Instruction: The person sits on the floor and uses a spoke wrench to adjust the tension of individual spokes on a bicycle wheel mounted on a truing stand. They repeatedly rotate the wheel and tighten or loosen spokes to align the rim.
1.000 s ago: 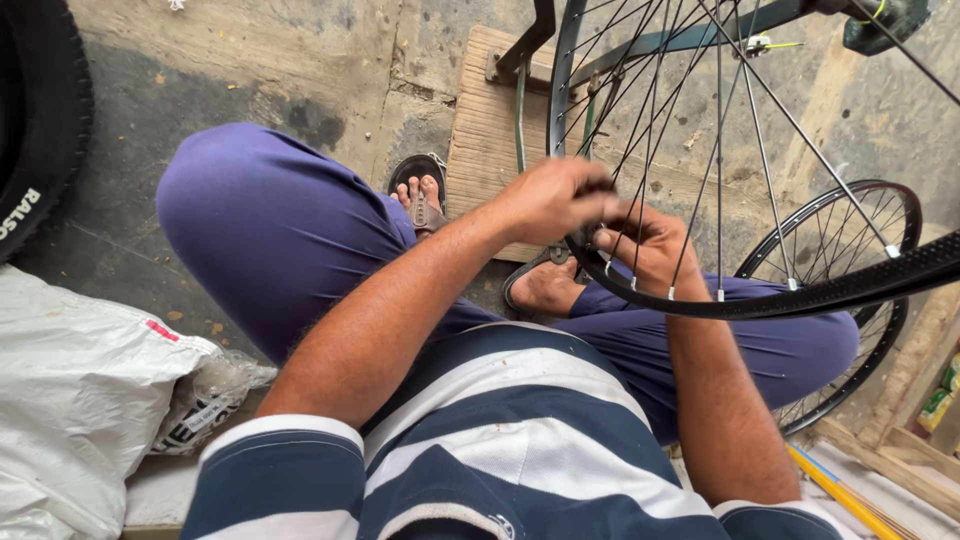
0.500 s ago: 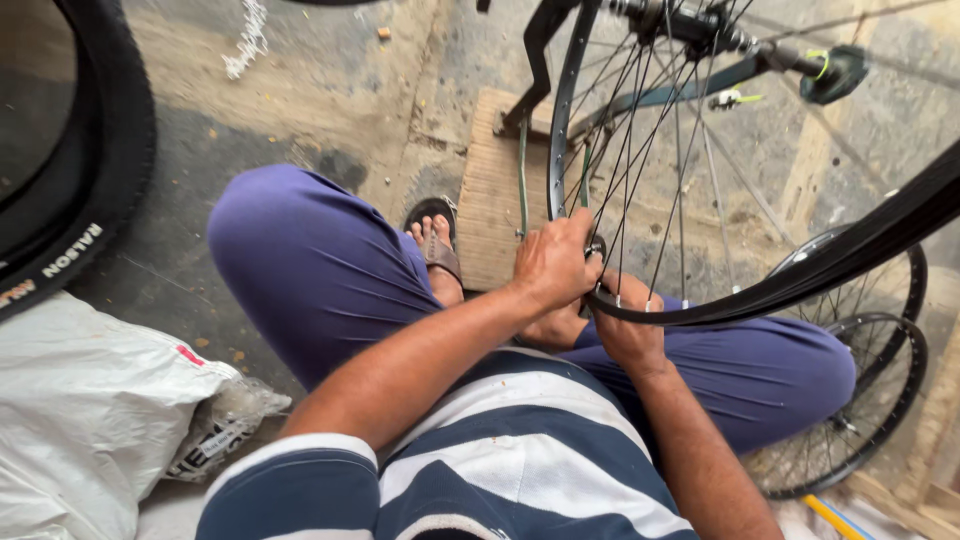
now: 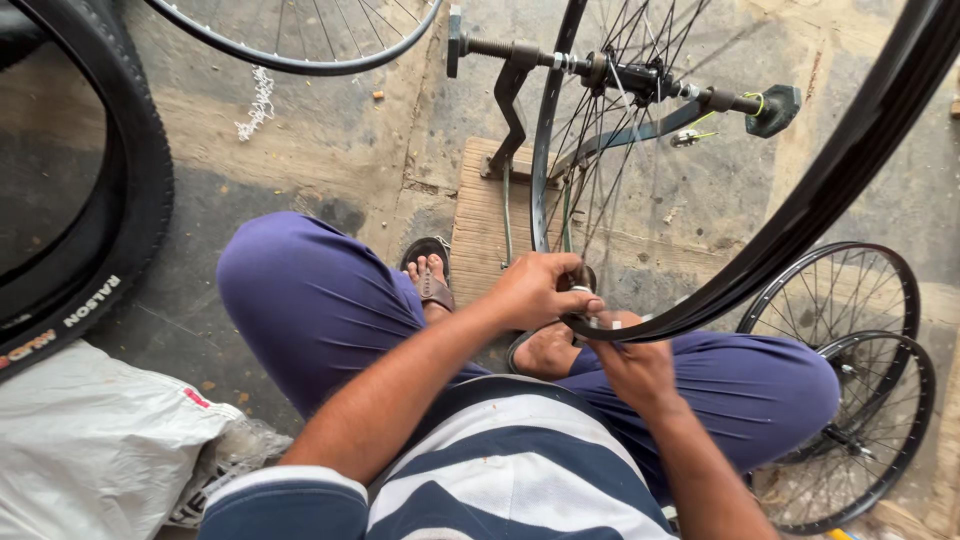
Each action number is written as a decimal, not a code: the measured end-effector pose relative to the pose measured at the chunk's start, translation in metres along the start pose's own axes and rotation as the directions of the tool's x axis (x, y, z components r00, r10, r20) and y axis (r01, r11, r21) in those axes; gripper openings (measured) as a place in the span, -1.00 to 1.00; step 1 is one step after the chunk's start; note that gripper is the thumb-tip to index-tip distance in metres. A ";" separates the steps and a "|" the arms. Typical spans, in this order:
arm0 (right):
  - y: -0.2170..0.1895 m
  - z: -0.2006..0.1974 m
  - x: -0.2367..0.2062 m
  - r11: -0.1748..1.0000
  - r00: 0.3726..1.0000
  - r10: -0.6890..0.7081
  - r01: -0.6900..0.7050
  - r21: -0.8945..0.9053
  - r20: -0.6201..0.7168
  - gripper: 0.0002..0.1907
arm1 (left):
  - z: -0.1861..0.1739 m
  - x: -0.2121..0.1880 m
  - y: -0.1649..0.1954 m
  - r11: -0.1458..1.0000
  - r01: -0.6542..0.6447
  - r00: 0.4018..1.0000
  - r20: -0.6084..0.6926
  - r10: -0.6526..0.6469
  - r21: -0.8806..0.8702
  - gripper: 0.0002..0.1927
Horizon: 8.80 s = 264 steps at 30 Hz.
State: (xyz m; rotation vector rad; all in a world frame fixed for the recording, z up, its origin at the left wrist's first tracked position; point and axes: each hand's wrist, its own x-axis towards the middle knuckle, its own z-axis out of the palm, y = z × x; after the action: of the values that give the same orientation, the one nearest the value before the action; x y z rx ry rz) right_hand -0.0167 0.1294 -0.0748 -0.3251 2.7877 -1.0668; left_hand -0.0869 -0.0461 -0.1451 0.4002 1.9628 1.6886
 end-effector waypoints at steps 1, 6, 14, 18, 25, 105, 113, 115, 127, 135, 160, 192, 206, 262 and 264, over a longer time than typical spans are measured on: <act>0.005 0.010 0.004 0.998 0.998 -0.064 0.064 -0.019 -0.022 -0.87 | 0.003 0.001 0.005 0.938 0.099 0.982 -0.182 -0.039 0.332 -0.56; 0.001 0.007 0.003 0.998 0.998 0.044 -0.046 -0.048 -0.043 -0.85 | -0.014 0.002 0.040 0.902 0.086 0.993 -0.110 -0.043 0.423 -0.44; -0.043 -0.049 -0.013 0.999 0.991 -0.033 0.033 0.001 -0.132 -0.89 | -0.022 -0.006 0.025 0.593 0.088 0.900 0.319 0.298 -0.801 -0.65; -0.024 -0.012 -0.005 0.979 0.972 -0.170 0.148 -0.138 -0.164 -0.94 | 0.000 0.001 0.012 0.993 -0.092 0.996 0.002 0.093 -0.078 -0.60; -0.009 0.021 0.001 0.974 0.933 -0.201 0.159 -0.161 -0.297 -0.80 | -0.009 -0.005 0.031 0.958 0.007 0.988 -0.149 0.037 0.285 -0.55; -0.041 -0.013 -0.012 0.967 0.920 -0.216 0.155 -0.203 -0.328 -0.83 | -0.032 -0.013 0.035 0.711 0.106 0.945 0.293 0.146 -0.695 -0.58; -0.019 -0.034 0.008 0.946 0.980 0.174 -0.194 0.261 0.097 -0.81 | -0.019 -0.016 0.026 0.921 0.030 0.990 0.138 0.025 -0.388 -0.60; 0.000 -0.028 0.019 0.752 0.939 0.320 -0.334 0.568 0.128 -0.70 | -0.024 -0.016 0.021 1.000 0.026 1.000 -0.003 -0.026 0.007 -0.57; 0.029 -0.009 0.042 0.697 0.935 0.342 -0.320 0.642 0.095 -0.61 | -0.021 0.017 -0.025 0.995 -0.091 0.926 -0.372 0.069 -0.043 -0.69; 0.056 0.038 0.040 0.533 0.923 0.292 -0.373 0.759 0.249 -0.58 | -0.020 0.014 -0.026 0.963 -0.066 0.964 -0.266 -0.006 -0.260 -0.72; -0.047 -0.023 -0.011 0.971 0.973 -0.147 0.108 -0.214 -0.179 -0.90 | -0.028 -0.010 0.027 0.808 0.070 0.927 0.338 0.164 -0.584 -0.60; -0.048 -0.021 -0.013 0.989 0.952 -0.127 0.099 -0.112 -0.280 -0.86 | -0.014 -0.011 -0.031 0.697 0.122 0.979 0.200 0.032 -0.707 -0.53; -0.018 -0.001 -0.013 0.991 0.970 -0.134 0.129 -0.036 -0.203 -0.93 | -0.002 -0.005 -0.009 0.928 0.082 0.997 0.038 -0.073 -0.363 -0.64; 0.016 -0.020 0.036 0.675 0.865 0.284 -0.487 0.555 0.414 -0.56 | -0.038 -0.004 -0.006 0.949 0.049 0.999 0.014 -0.047 -0.311 -0.67; 0.022 -0.015 0.037 0.638 0.867 0.283 -0.490 0.594 0.410 -0.57 | -0.039 0.006 -0.012 1.000 -0.002 0.977 -0.213 0.002 0.000 -0.68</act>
State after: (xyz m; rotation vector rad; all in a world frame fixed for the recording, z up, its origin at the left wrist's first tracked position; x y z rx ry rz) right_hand -0.0592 0.1456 -0.0810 0.2094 1.8809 -1.6543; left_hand -0.1117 -0.0773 -0.1546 0.2284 2.1134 1.7967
